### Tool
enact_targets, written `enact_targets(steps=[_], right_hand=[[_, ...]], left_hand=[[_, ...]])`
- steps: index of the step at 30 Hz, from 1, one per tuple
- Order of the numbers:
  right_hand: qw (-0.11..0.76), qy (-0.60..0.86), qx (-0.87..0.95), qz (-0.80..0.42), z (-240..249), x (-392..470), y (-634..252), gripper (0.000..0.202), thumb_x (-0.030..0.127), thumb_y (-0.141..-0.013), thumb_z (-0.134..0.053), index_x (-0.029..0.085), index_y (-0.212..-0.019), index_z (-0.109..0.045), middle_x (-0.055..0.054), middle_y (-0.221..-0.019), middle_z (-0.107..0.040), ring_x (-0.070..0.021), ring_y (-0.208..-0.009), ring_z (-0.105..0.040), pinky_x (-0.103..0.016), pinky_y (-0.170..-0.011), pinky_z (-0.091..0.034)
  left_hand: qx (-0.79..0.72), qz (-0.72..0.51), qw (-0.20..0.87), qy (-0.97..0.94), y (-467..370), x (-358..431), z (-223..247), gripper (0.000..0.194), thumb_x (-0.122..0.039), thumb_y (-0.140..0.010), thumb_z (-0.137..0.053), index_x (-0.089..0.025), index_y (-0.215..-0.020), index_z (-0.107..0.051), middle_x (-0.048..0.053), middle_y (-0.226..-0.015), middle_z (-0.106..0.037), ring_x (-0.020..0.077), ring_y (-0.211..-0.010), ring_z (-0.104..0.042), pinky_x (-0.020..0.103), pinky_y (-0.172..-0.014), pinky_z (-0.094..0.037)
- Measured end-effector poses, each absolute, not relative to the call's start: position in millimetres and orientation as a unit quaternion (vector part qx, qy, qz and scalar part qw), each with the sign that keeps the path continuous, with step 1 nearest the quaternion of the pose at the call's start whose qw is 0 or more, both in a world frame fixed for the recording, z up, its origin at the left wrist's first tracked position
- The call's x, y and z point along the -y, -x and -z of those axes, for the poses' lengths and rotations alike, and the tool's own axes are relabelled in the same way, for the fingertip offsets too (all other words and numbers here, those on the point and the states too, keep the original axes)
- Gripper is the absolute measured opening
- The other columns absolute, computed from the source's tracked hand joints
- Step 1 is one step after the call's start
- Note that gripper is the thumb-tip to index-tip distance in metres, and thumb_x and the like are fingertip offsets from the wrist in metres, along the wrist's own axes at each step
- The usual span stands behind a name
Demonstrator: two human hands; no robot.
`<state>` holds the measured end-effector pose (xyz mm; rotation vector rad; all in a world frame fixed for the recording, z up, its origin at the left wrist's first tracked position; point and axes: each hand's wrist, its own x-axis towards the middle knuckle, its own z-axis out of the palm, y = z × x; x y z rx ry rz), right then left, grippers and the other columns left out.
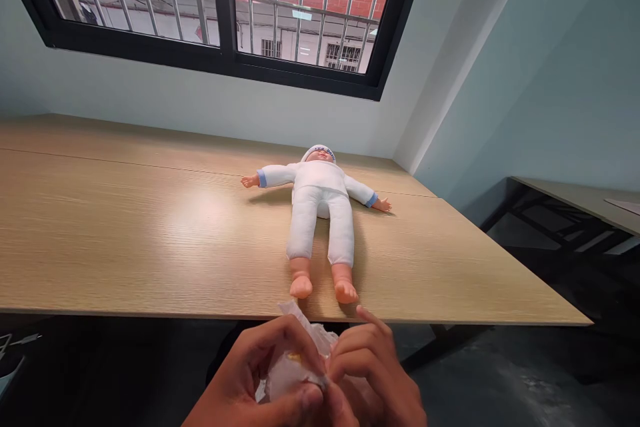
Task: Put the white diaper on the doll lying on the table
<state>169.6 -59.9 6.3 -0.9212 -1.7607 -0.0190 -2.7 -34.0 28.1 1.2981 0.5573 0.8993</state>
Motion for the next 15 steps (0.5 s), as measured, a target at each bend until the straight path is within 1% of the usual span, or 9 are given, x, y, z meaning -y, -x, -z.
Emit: enact_targets(steps=[4, 6, 10, 15], right_hand=[[0.534, 0.381, 0.754, 0.001, -3.7, 58.4, -171.4, 0.006, 0.017, -0.083, -0.057, 0.023, -0.085, -0.056, 0.004, -0.072, -0.063, -0.0139, -0.065, -0.063, -0.040, -0.100, -0.047], [0.541, 0.384, 0.748, 0.004, -3.3, 57.4, -171.6, 0.004, 0.019, -0.083, -0.057, 0.023, -0.084, -0.056, 0.004, -0.071, -0.063, -0.0139, -0.065, -0.063, -0.039, -0.099, -0.048], [0.561, 0.393, 0.729, 0.018, -3.3, 55.8, -170.6, 0.007, 0.022, -0.087, -0.055, 0.023, -0.079, -0.056, 0.004, -0.068, -0.062, -0.0137, -0.061, -0.063, -0.037, -0.093, -0.052], [0.556, 0.386, 0.736, 0.011, -1.8, 56.1, -172.7, 0.007, 0.023, -0.088, -0.056, 0.023, -0.081, -0.057, 0.004, -0.068, -0.062, -0.0130, -0.062, -0.062, -0.037, -0.097, -0.050]], left_hand=[[-0.257, -0.412, 0.645, -0.590, 2.3, 30.9, -25.2, 0.019, -0.033, -0.083, -0.071, -0.016, -0.079, -0.063, 0.002, -0.076, -0.064, 0.0104, -0.065, -0.053, 0.018, -0.060, -0.040], [-0.261, -0.420, 0.630, -0.599, 1.4, 30.7, -26.9, 0.018, -0.032, -0.084, -0.071, -0.017, -0.078, -0.062, 0.001, -0.075, -0.064, 0.0104, -0.067, -0.053, 0.018, -0.061, -0.040], [-0.283, -0.431, 0.629, -0.582, -0.2, 33.4, -31.1, 0.016, -0.031, -0.085, -0.069, -0.018, -0.082, -0.061, -0.001, -0.075, -0.062, 0.0090, -0.065, -0.050, 0.017, -0.061, -0.040], [-0.254, -0.423, 0.645, -0.584, -0.5, 34.4, -30.6, 0.016, -0.031, -0.084, -0.071, -0.019, -0.085, -0.061, -0.001, -0.077, -0.063, 0.0082, -0.061, -0.048, 0.018, -0.058, -0.038]])
